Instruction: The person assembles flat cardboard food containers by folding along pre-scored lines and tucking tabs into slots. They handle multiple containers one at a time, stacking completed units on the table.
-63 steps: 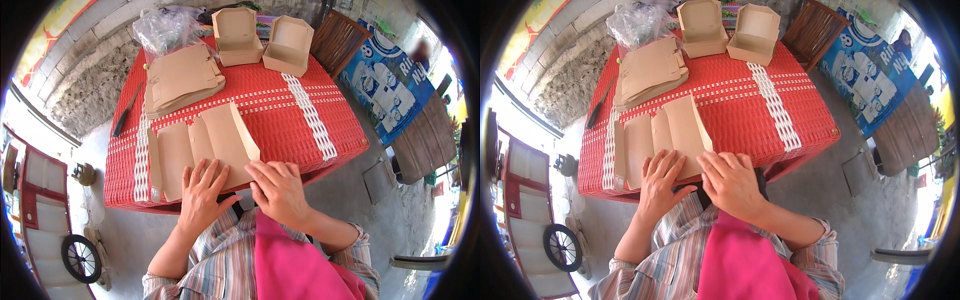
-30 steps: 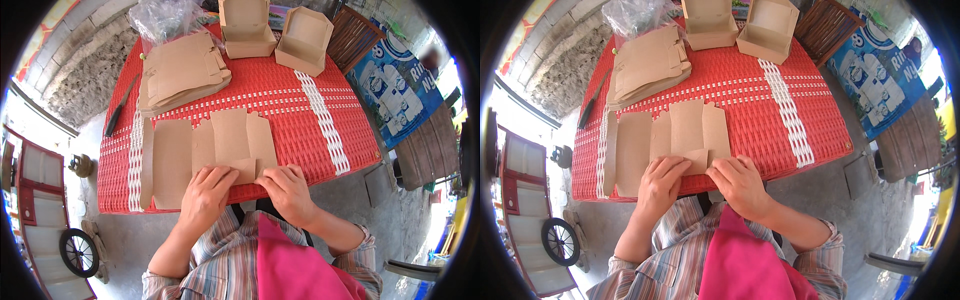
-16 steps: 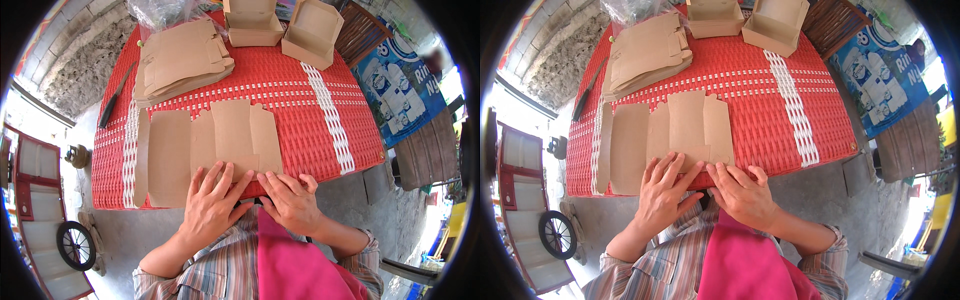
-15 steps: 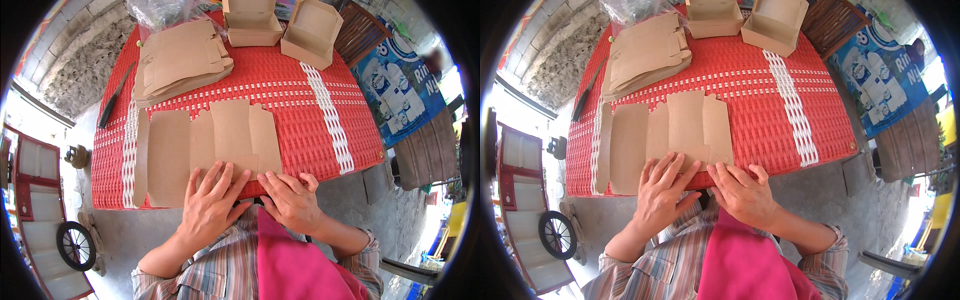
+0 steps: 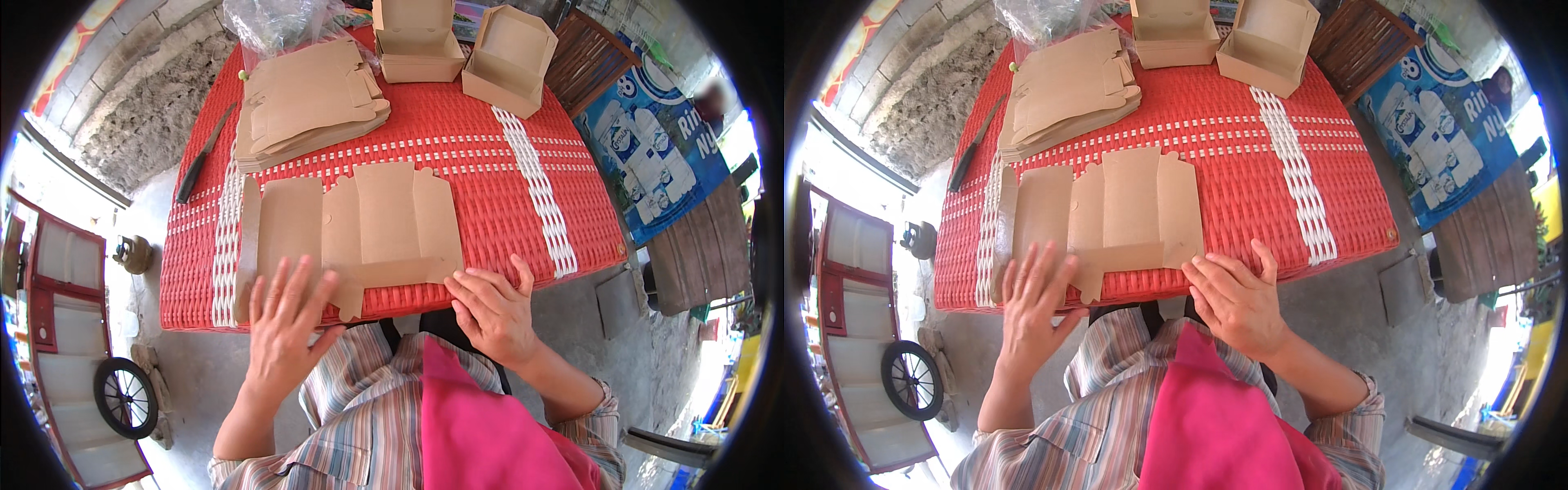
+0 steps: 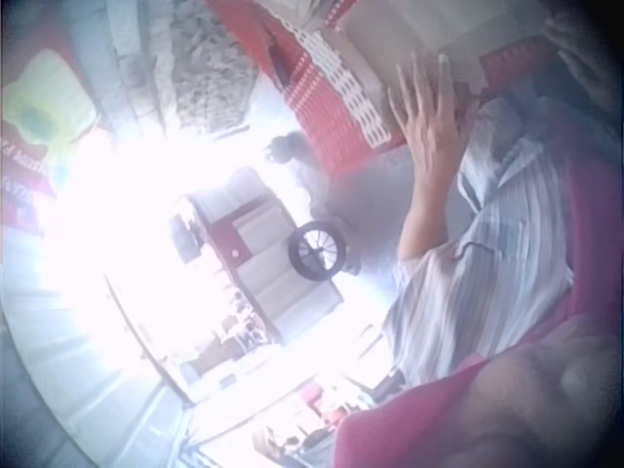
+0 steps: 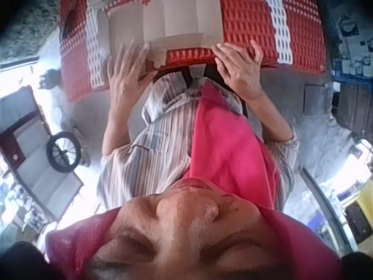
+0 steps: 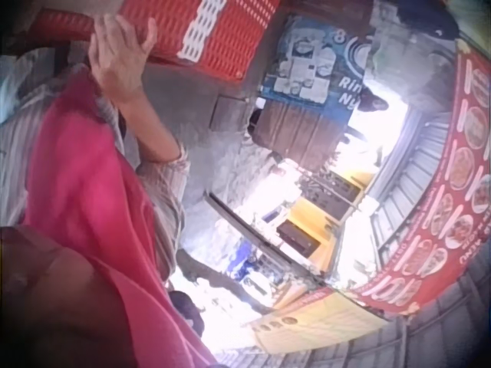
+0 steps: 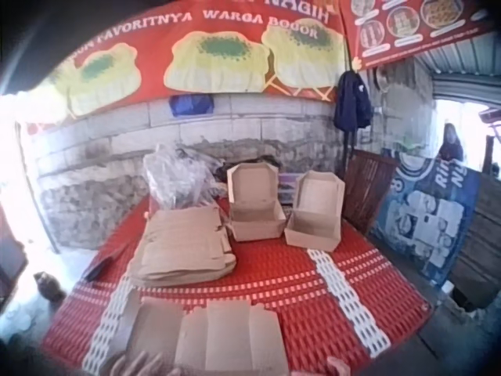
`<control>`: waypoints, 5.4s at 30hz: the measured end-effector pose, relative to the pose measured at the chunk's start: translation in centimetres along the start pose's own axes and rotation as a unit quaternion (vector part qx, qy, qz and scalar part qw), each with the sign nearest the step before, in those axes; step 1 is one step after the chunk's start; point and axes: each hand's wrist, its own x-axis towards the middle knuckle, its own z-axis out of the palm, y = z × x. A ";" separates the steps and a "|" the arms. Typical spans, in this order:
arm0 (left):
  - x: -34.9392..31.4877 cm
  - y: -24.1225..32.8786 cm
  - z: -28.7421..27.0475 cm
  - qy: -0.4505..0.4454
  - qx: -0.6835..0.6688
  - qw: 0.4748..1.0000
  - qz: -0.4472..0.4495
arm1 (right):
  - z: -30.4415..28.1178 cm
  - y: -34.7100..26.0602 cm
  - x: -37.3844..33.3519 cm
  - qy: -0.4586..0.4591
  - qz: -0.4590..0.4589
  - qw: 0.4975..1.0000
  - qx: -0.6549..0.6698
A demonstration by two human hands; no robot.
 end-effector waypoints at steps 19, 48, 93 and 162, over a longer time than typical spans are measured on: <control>0.2 0.6 -0.4 0.053 -0.185 0.980 0.048 | 0.1 -1.4 5.0 -0.107 -0.204 0.971 -0.058; -0.4 1.0 1.9 0.048 -0.082 0.995 0.008 | 3.5 -5.3 5.2 -0.085 -0.126 0.986 0.063; -4.0 -1.6 3.1 0.101 -0.009 0.994 -0.039 | 2.4 -6.1 5.4 -0.063 -0.057 0.989 0.122; 6.8 5.6 3.1 0.023 -0.296 0.955 0.008 | -0.5 1.0 3.7 0.004 0.142 0.976 0.164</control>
